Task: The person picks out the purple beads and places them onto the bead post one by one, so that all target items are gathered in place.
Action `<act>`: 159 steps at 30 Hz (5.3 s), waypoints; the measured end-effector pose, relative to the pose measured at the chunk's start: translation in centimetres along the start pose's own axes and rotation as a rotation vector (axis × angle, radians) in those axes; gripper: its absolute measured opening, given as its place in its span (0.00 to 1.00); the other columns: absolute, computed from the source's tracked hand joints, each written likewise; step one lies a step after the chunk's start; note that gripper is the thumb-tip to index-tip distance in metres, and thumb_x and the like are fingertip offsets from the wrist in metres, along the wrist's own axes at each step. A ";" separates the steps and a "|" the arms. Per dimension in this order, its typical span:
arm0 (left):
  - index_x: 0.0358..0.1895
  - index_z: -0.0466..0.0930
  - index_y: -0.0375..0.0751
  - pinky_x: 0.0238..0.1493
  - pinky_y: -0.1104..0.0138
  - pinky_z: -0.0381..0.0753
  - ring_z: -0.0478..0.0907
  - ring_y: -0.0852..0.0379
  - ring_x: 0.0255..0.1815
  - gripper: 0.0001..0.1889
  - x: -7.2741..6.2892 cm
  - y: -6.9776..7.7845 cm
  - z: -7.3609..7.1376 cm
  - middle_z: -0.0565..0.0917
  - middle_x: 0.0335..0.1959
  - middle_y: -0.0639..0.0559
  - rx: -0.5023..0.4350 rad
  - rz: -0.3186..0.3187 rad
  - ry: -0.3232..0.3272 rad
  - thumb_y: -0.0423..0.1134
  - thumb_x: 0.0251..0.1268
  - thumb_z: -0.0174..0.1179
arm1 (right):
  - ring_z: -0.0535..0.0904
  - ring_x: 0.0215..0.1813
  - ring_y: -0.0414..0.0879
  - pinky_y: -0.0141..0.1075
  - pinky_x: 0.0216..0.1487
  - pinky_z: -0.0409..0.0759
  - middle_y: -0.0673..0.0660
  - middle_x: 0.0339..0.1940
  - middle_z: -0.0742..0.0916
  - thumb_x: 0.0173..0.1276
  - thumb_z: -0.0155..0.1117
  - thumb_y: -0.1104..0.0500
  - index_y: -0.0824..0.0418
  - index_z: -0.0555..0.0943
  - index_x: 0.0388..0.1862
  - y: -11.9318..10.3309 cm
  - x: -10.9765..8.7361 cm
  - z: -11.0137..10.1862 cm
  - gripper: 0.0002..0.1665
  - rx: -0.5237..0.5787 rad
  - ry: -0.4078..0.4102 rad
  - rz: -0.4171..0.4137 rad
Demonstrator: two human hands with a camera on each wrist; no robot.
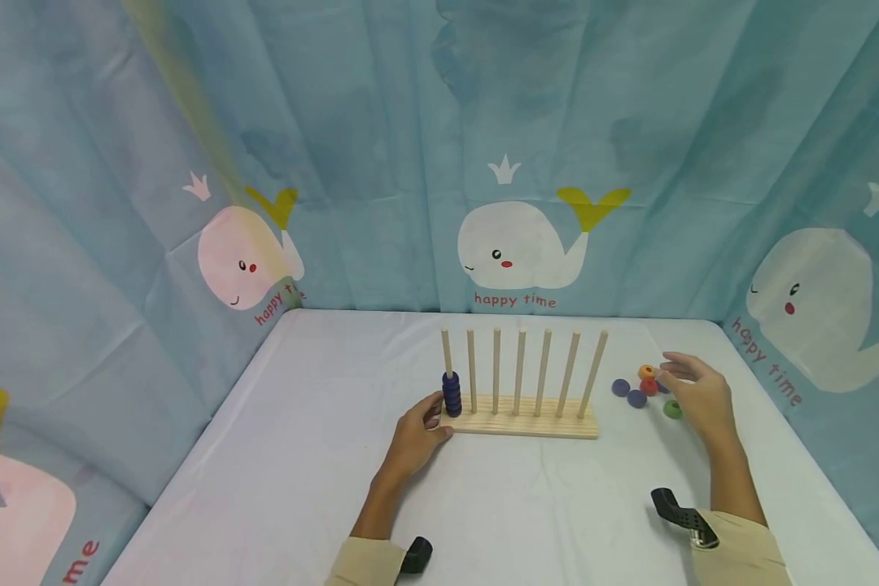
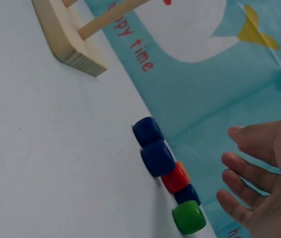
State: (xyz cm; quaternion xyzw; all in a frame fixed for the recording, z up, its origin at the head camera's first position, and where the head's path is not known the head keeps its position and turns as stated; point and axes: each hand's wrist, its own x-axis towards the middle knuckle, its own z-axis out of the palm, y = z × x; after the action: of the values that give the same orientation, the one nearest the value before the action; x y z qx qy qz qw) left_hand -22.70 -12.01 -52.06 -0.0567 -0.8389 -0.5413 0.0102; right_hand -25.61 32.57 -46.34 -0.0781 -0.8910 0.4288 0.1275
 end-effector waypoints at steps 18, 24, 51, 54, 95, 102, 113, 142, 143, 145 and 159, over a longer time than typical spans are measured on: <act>0.71 0.67 0.42 0.60 0.69 0.76 0.75 0.55 0.61 0.34 -0.1 0.3 0.0 0.77 0.62 0.47 0.009 -0.012 0.003 0.31 0.60 0.66 | 0.57 0.71 0.71 0.69 0.62 0.63 0.71 0.71 0.67 0.74 0.53 0.43 0.59 0.60 0.76 2.6 0.3 0.8 0.38 -0.025 -0.102 0.119; 0.71 0.66 0.43 0.59 0.68 0.76 0.75 0.53 0.60 0.34 -0.2 0.1 0.0 0.75 0.63 0.46 -0.001 -0.021 -0.006 0.32 0.61 0.65 | 0.56 0.71 0.71 0.70 0.64 0.59 0.71 0.71 0.67 0.73 0.54 0.43 0.61 0.59 0.76 3.3 0.5 1.0 0.40 -0.052 -0.120 0.099; 0.71 0.67 0.42 0.60 0.67 0.76 0.74 0.53 0.61 0.34 -0.1 0.1 0.0 0.76 0.62 0.46 -0.004 -0.001 -0.003 0.31 0.60 0.65 | 0.67 0.64 0.73 0.66 0.58 0.70 0.72 0.63 0.75 0.69 0.60 0.57 0.66 0.68 0.69 4.0 0.3 1.2 0.31 -0.116 -0.120 0.063; 0.71 0.67 0.44 0.60 0.68 0.76 0.74 0.55 0.60 0.34 0.0 0.0 0.0 0.76 0.62 0.47 -0.007 -0.012 -0.002 0.31 0.60 0.65 | 0.68 0.63 0.72 0.65 0.58 0.71 0.72 0.63 0.76 0.70 0.59 0.58 0.66 0.69 0.68 3.9 0.2 1.1 0.30 -0.118 -0.114 0.054; 0.71 0.66 0.43 0.60 0.68 0.76 0.74 0.54 0.62 0.34 0.0 0.0 0.0 0.74 0.65 0.48 -0.009 -0.008 -0.006 0.31 0.60 0.65 | 0.74 0.61 0.66 0.63 0.56 0.74 0.65 0.61 0.80 0.69 0.57 0.37 0.58 0.74 0.67 -2.5 -0.7 -1.4 0.36 -0.010 0.032 -0.049; 0.71 0.66 0.44 0.60 0.68 0.76 0.74 0.54 0.61 0.34 0.0 0.0 0.0 0.75 0.63 0.47 -0.010 -0.020 0.001 0.31 0.60 0.65 | 0.76 0.60 0.63 0.60 0.56 0.76 0.63 0.60 0.80 0.68 0.57 0.36 0.56 0.74 0.67 -4.5 -1.2 -1.8 0.36 -0.004 0.059 -0.088; 0.71 0.66 0.41 0.60 0.68 0.76 0.74 0.53 0.61 0.34 0.0 0.0 0.0 0.76 0.62 0.46 -0.017 -0.004 0.002 0.30 0.60 0.65 | 0.76 0.54 0.48 0.16 0.47 0.70 0.54 0.49 0.85 0.67 0.64 0.42 0.52 0.79 0.62 -7.6 -2.1 -1.6 0.28 0.013 0.134 -0.264; 0.70 0.67 0.42 0.59 0.69 0.76 0.74 0.54 0.61 0.34 0.1 0.0 0.0 0.76 0.62 0.46 -0.021 0.001 -0.003 0.30 0.59 0.66 | 0.76 0.47 0.36 0.22 0.48 0.73 0.53 0.46 0.85 0.65 0.69 0.52 0.52 0.82 0.59 -14.0 -2.6 -1.5 0.23 0.106 0.167 -0.493; 0.70 0.67 0.42 0.59 0.69 0.76 0.74 0.54 0.61 0.34 0.1 0.0 0.0 0.76 0.62 0.46 -0.022 -0.002 -0.003 0.30 0.59 0.66 | 0.76 0.48 0.36 0.22 0.48 0.73 0.53 0.47 0.85 0.65 0.69 0.53 0.53 0.82 0.59 -14.3 -2.6 -1.4 0.23 0.113 0.164 -0.504; 0.70 0.67 0.41 0.59 0.68 0.76 0.74 0.53 0.61 0.33 0.0 0.0 0.0 0.76 0.63 0.46 -0.024 0.005 -0.003 0.30 0.60 0.66 | 0.77 0.48 0.36 0.23 0.49 0.74 0.53 0.47 0.85 0.64 0.70 0.54 0.54 0.82 0.58 -14.8 -2.7 -1.2 0.23 0.129 0.156 -0.526; 0.70 0.67 0.40 0.59 0.69 0.76 0.74 0.54 0.61 0.34 -0.2 -0.1 0.0 0.76 0.62 0.45 -0.021 -0.005 -0.001 0.29 0.59 0.66 | 0.78 0.47 0.39 0.31 0.48 0.77 0.47 0.45 0.85 0.63 0.72 0.56 0.53 0.83 0.55 -18.1 -3.6 0.4 0.21 0.184 0.053 -0.582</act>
State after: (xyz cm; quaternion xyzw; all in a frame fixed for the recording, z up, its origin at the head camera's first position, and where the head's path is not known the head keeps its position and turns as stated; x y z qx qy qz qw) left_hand -22.56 -12.03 -52.17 -0.0551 -0.8333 -0.5499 0.0079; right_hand -22.81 20.14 -32.98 0.1811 -0.8297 0.4508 0.2748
